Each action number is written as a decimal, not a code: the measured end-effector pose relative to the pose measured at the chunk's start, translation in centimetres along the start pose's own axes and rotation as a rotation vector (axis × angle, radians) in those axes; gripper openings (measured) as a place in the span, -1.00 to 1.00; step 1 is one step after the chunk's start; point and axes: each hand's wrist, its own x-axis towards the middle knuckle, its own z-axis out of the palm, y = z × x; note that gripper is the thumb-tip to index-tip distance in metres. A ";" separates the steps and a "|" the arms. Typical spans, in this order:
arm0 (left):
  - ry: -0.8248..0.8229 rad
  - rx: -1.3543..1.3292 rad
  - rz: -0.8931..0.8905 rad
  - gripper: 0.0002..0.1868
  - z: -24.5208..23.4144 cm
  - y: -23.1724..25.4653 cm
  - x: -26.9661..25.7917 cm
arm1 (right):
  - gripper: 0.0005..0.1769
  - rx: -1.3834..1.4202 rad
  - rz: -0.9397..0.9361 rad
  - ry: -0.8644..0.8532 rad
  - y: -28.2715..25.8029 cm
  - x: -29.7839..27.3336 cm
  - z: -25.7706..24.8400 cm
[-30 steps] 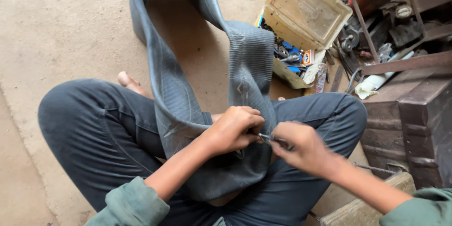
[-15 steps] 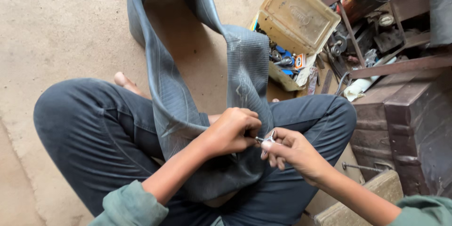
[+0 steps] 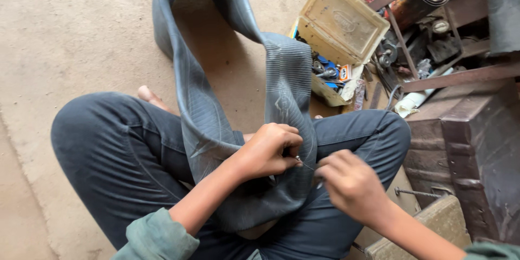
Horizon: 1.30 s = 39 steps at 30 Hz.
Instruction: The person sits on the floor and repairs a large black rubber tire by inserting a metal valve stem into a hole. They use a wrench to tighten the nut securing the valve stem to the tire.
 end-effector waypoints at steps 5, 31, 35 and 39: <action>0.228 0.155 0.008 -0.69 -4.2 0.8 0.4 | -0.80 0.089 0.452 0.352 3.3 -3.1 -2.6; 0.600 -0.663 -0.546 -0.86 -8.0 -0.1 0.7 | -0.72 0.224 1.172 -0.185 38.7 -11.0 11.3; 0.521 -0.651 -0.582 -0.84 -8.0 -0.4 0.2 | -0.74 0.373 1.005 0.339 30.0 -7.1 1.3; 0.409 -0.568 -0.512 -0.75 -7.2 -0.2 0.4 | -0.76 0.383 0.556 0.302 21.2 0.6 -0.4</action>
